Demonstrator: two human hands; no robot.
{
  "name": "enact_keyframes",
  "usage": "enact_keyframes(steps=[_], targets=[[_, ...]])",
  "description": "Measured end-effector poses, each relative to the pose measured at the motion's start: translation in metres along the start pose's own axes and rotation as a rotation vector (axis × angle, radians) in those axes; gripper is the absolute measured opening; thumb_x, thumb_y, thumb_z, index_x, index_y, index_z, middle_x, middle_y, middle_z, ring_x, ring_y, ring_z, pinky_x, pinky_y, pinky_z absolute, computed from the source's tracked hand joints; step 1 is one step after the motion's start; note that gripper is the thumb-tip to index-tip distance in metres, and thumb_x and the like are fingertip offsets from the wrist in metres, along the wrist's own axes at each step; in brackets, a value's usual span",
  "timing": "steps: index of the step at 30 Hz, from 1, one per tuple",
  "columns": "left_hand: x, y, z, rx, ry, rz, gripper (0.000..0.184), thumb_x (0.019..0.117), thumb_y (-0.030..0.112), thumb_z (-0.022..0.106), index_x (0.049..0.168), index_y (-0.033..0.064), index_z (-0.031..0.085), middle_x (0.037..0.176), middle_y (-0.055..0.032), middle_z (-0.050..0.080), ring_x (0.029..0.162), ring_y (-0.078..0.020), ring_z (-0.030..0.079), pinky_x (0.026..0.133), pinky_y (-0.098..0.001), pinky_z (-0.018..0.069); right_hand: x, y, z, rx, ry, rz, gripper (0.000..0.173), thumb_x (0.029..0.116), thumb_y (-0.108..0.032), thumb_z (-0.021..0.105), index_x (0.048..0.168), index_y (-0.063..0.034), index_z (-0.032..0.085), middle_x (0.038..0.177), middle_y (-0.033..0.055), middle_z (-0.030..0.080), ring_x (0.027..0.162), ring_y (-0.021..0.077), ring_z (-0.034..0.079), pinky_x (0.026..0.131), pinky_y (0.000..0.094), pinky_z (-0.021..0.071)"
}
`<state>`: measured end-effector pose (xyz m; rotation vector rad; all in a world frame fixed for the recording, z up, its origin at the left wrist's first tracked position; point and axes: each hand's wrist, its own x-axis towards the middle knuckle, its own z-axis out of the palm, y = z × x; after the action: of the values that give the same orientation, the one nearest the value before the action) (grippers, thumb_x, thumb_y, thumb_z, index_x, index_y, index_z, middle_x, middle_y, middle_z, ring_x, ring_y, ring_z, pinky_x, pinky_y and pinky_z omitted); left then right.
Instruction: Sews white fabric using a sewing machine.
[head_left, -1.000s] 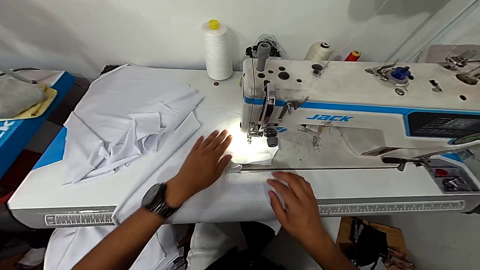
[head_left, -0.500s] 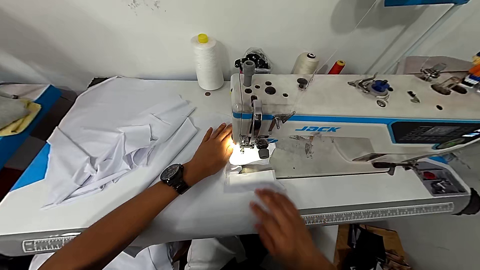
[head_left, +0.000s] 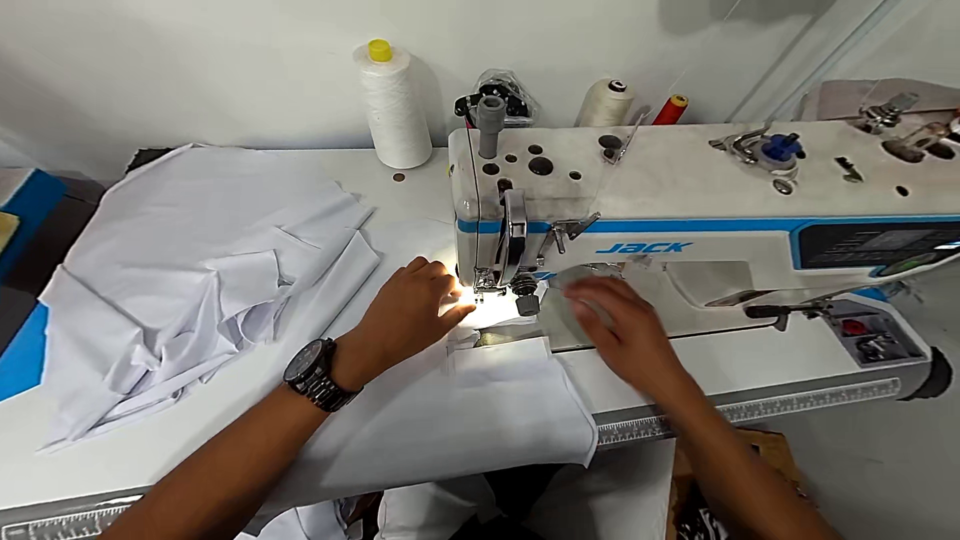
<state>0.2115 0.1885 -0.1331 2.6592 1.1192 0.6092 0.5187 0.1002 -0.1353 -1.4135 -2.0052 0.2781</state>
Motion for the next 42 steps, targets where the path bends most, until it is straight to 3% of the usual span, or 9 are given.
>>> enact_keyframes(steps=[4,6,12,16,23,26,32,36,42], targets=[[-0.006,0.005,0.01,-0.03,-0.021,0.017,0.032,0.0909,0.034,0.074,0.096,0.0022,0.073,0.091,-0.0117,0.067,0.092,-0.0311,0.064,0.081,-0.0471,0.0537,0.076,-0.006,0.023,0.09,-0.472,-0.117,0.03,0.1036,-0.025,0.056,0.095,-0.0029,0.074,0.082,0.0097,0.069,0.08,0.0202,0.066,0.074,0.0419,0.0512],[-0.006,0.005,0.013,-0.075,-0.037,0.012,0.025,0.0908,0.031,0.074,0.091,0.0057,0.07,0.089,-0.008,0.065,0.091,-0.0267,0.062,0.082,-0.0428,0.0527,0.084,-0.007,0.037,-0.004,-0.605,-0.103,0.039,0.1048,-0.04,0.055,0.105,-0.0062,0.075,0.091,0.0106,0.074,0.088,0.0237,0.071,0.08,0.0479,0.0543],[-0.009,0.004,0.008,-0.274,-0.151,0.019,0.015,0.0988,0.023,0.059,0.096,0.0088,0.063,0.086,-0.001,0.06,0.085,-0.013,0.059,0.077,-0.0306,0.051,0.069,-0.011,0.047,0.053,-0.508,-0.117,0.042,0.0964,-0.047,0.066,0.103,-0.0072,0.076,0.09,0.0102,0.074,0.089,0.0233,0.071,0.08,0.0466,0.0557],[-0.011,0.008,0.008,-0.23,-0.177,-0.01,0.027,0.0937,0.029,0.07,0.112,0.0102,0.064,0.089,0.0015,0.065,0.085,-0.0111,0.064,0.079,-0.0307,0.0558,0.06,-0.005,0.057,0.094,-0.434,-0.175,0.032,0.0976,-0.04,0.066,0.101,-0.0089,0.074,0.088,0.0061,0.072,0.085,0.0189,0.07,0.078,0.0414,0.0569],[-0.015,0.006,0.014,-0.151,-0.05,0.169,0.008,0.0835,0.01,0.068,0.09,0.012,0.072,0.088,0.0001,0.066,0.088,-0.014,0.064,0.077,-0.0297,0.0553,0.049,-0.005,0.061,0.044,-0.316,-0.279,0.008,0.09,-0.015,0.072,0.093,-0.0076,0.074,0.088,0.0063,0.071,0.083,0.0193,0.07,0.075,0.037,0.0585],[-0.016,0.003,0.013,-0.055,-0.018,0.358,0.007,0.0892,0.01,0.064,0.088,0.0106,0.071,0.091,-0.0027,0.066,0.091,-0.0193,0.064,0.077,-0.0344,0.0541,0.048,-0.006,0.057,0.048,-0.332,-0.341,0.013,0.0844,-0.006,0.072,0.096,-0.0096,0.075,0.094,0.0083,0.072,0.09,0.023,0.07,0.079,0.0396,0.0591],[-0.017,0.003,0.008,0.083,-0.11,0.494,0.016,0.0944,0.01,0.056,0.087,0.0101,0.07,0.097,-0.0042,0.066,0.093,-0.021,0.063,0.075,-0.0351,0.0518,0.048,-0.004,0.048,-0.022,-0.385,-0.488,0.021,0.0858,-0.013,0.064,0.1,-0.0159,0.079,0.094,0.004,0.07,0.091,0.0197,0.067,0.078,0.0356,0.0568],[-0.017,-0.004,0.005,-0.037,-0.17,0.433,0.018,0.0899,0.023,0.058,0.089,0.0132,0.073,0.098,0.0004,0.066,0.093,-0.0153,0.062,0.075,-0.0328,0.0514,0.051,-0.003,0.045,-0.002,-0.421,-0.506,0.024,0.0857,-0.024,0.062,0.101,-0.018,0.079,0.095,0.002,0.069,0.092,0.0169,0.066,0.076,0.035,0.0553],[-0.027,0.001,0.013,0.081,-0.103,0.435,0.035,0.0999,0.043,0.055,0.103,0.0122,0.072,0.101,-0.0025,0.065,0.095,-0.0191,0.062,0.076,-0.0344,0.051,0.043,-0.003,0.057,-0.056,-0.337,-0.524,0.031,0.0957,-0.045,0.062,0.103,-0.018,0.075,0.092,0.0017,0.066,0.092,0.0185,0.064,0.077,0.0358,0.0532]])
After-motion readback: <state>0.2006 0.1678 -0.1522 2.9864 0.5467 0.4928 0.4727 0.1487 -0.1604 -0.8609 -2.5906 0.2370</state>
